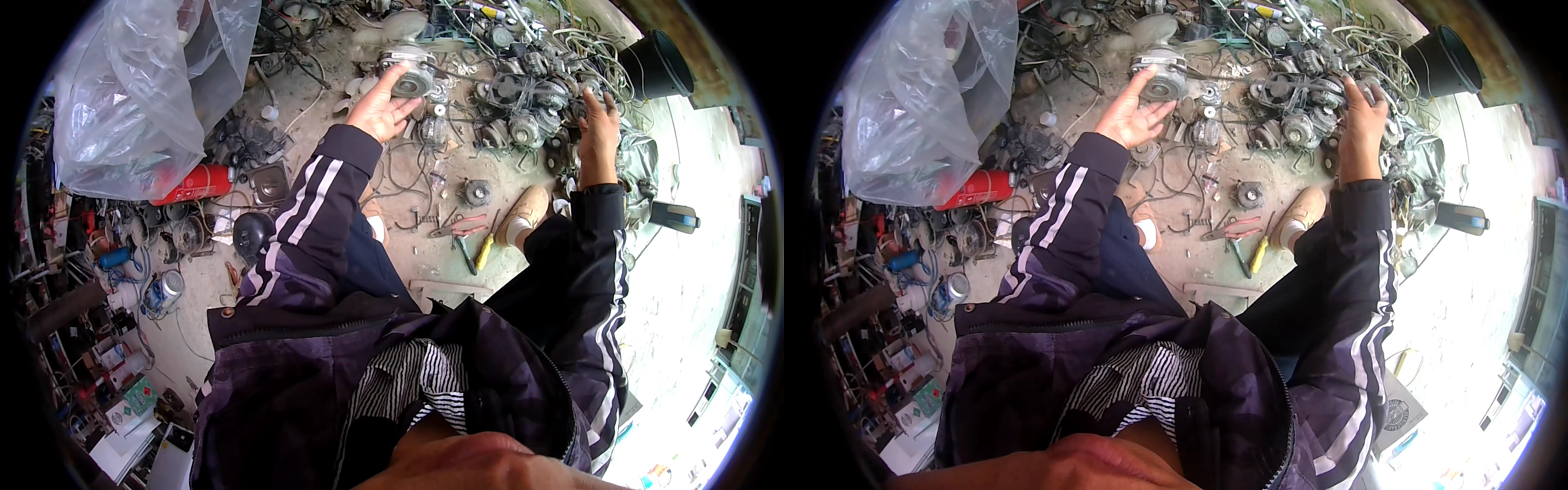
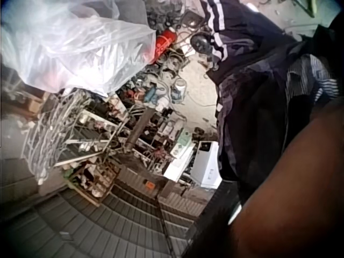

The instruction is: The person disassembles a white plastic fan blade using a wrench and pliers in a cluttered workshop. They remove the central hub and a metal retaining clip, then place the components on the floor among other scrap parts.

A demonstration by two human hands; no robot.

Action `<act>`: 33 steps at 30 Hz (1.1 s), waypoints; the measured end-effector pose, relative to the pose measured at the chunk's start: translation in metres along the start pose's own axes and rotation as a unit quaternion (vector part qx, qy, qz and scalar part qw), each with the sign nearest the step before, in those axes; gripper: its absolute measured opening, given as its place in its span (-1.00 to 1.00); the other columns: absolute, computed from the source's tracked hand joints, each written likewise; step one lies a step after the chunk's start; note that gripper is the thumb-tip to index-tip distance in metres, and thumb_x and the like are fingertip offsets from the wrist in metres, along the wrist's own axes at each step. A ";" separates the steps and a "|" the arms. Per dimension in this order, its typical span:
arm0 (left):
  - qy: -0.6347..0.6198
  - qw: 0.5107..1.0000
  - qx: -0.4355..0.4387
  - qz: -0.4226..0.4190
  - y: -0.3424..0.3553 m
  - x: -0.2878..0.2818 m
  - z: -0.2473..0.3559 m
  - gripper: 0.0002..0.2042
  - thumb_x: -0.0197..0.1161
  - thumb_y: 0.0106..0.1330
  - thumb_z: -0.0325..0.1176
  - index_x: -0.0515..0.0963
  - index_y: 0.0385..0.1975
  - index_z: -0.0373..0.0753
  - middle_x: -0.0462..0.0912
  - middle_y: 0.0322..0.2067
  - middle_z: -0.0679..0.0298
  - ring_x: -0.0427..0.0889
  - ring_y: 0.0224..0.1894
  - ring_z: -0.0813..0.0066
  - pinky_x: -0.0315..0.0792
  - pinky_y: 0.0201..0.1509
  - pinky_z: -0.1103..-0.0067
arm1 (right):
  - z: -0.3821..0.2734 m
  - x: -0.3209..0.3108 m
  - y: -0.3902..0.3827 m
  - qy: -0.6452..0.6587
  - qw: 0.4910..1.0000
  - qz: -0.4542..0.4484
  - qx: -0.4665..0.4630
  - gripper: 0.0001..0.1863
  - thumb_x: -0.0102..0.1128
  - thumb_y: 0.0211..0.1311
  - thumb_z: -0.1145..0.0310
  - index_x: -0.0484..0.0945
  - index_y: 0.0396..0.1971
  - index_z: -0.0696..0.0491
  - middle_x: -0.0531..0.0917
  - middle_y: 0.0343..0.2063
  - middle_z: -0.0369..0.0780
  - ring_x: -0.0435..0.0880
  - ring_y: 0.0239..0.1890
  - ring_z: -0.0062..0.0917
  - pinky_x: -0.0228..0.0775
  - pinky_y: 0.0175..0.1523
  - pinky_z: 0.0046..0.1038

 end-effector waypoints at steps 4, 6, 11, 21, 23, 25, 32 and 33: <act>0.155 0.966 0.205 -0.028 -0.012 0.019 0.040 -0.19 0.56 -0.15 -0.14 0.26 0.09 -0.29 0.44 0.02 0.09 0.52 -0.03 0.39 0.29 0.16 0.45 | -0.037 0.000 0.013 -0.323 0.896 -0.049 -0.301 -0.38 0.31 0.07 0.16 0.37 0.14 0.04 0.39 0.07 0.15 0.34 0.15 -0.15 0.12 0.25 -0.29; 0.211 0.925 0.314 0.021 -0.018 0.015 0.053 -0.20 0.57 -0.19 -0.19 0.27 0.05 -0.36 0.48 -0.03 0.10 0.52 -0.04 0.40 0.35 0.09 0.50 | -0.054 0.010 -0.016 -0.464 0.820 0.041 -0.334 -0.39 0.28 0.05 0.07 0.39 0.16 -0.21 0.28 0.14 0.22 0.19 0.25 0.00 -0.01 0.31 -0.18; 0.416 0.757 0.477 0.161 -0.052 0.023 0.078 -0.19 0.56 -0.30 -0.13 0.33 0.01 -0.31 0.55 -0.12 0.12 0.51 -0.03 0.27 0.23 0.20 0.42 | -0.083 0.018 -0.040 -0.534 0.750 0.090 -0.381 -0.46 0.24 0.10 0.08 0.42 0.13 -0.27 0.27 0.15 0.21 0.25 0.24 0.01 0.09 0.26 -0.11; 0.580 0.515 0.613 0.150 -0.091 0.070 0.073 -0.27 0.50 -0.30 -0.08 0.40 0.00 -0.11 0.58 -0.13 0.29 0.52 -0.01 0.36 -0.12 0.37 0.20 | -0.066 0.094 -0.111 -0.311 0.811 -0.228 -0.440 -0.44 0.16 0.08 0.53 0.38 0.16 -0.08 0.56 -0.24 -0.18 0.59 -0.30 -0.37 0.39 -0.12 -0.35; 0.581 0.503 0.624 0.140 -0.089 0.072 0.069 -0.28 0.50 -0.29 -0.08 0.40 -0.01 -0.11 0.58 -0.13 0.31 0.52 -0.01 0.37 -0.12 0.37 0.19 | -0.063 0.098 -0.120 -0.324 0.807 -0.238 -0.432 -0.40 0.15 0.09 0.52 0.35 0.20 -0.12 0.53 -0.26 -0.20 0.55 -0.29 -0.38 0.30 -0.06 -0.35; 0.585 0.492 0.631 0.131 -0.087 0.073 0.066 -0.28 0.50 -0.29 -0.07 0.40 -0.02 -0.10 0.58 -0.12 0.33 0.53 -0.02 0.37 -0.13 0.37 0.17 | -0.061 0.099 -0.123 -0.351 0.784 -0.229 -0.458 -0.39 0.15 0.09 0.51 0.34 0.21 -0.13 0.52 -0.25 -0.19 0.52 -0.24 -0.36 0.27 -0.03 -0.35; 0.584 0.490 0.629 0.152 -0.089 0.073 0.069 -0.26 0.52 -0.31 -0.04 0.40 -0.03 -0.10 0.57 -0.13 0.30 0.53 -0.03 0.36 -0.12 0.37 0.17 | -0.046 0.106 -0.136 -0.416 0.735 -0.270 -0.462 -0.58 0.20 0.10 0.35 0.52 0.03 -0.08 0.55 -0.27 -0.17 0.53 -0.22 -0.31 0.33 -0.06 -0.30; 0.586 0.501 0.615 0.166 -0.087 0.069 0.073 -0.26 0.53 -0.31 -0.03 0.41 -0.03 -0.11 0.57 -0.14 0.29 0.53 -0.03 0.36 -0.11 0.37 0.18 | -0.025 0.104 -0.133 -0.470 0.701 -0.308 -0.438 -0.65 0.20 0.11 0.31 0.57 -0.05 -0.06 0.57 -0.30 -0.17 0.55 -0.24 -0.29 0.36 -0.08 -0.29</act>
Point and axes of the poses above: each hand's wrist, its own y-axis towards the middle knuckle, its own x-axis out of the palm, z = x × y, the point moved 9 cm from there along y, towards the middle knuckle
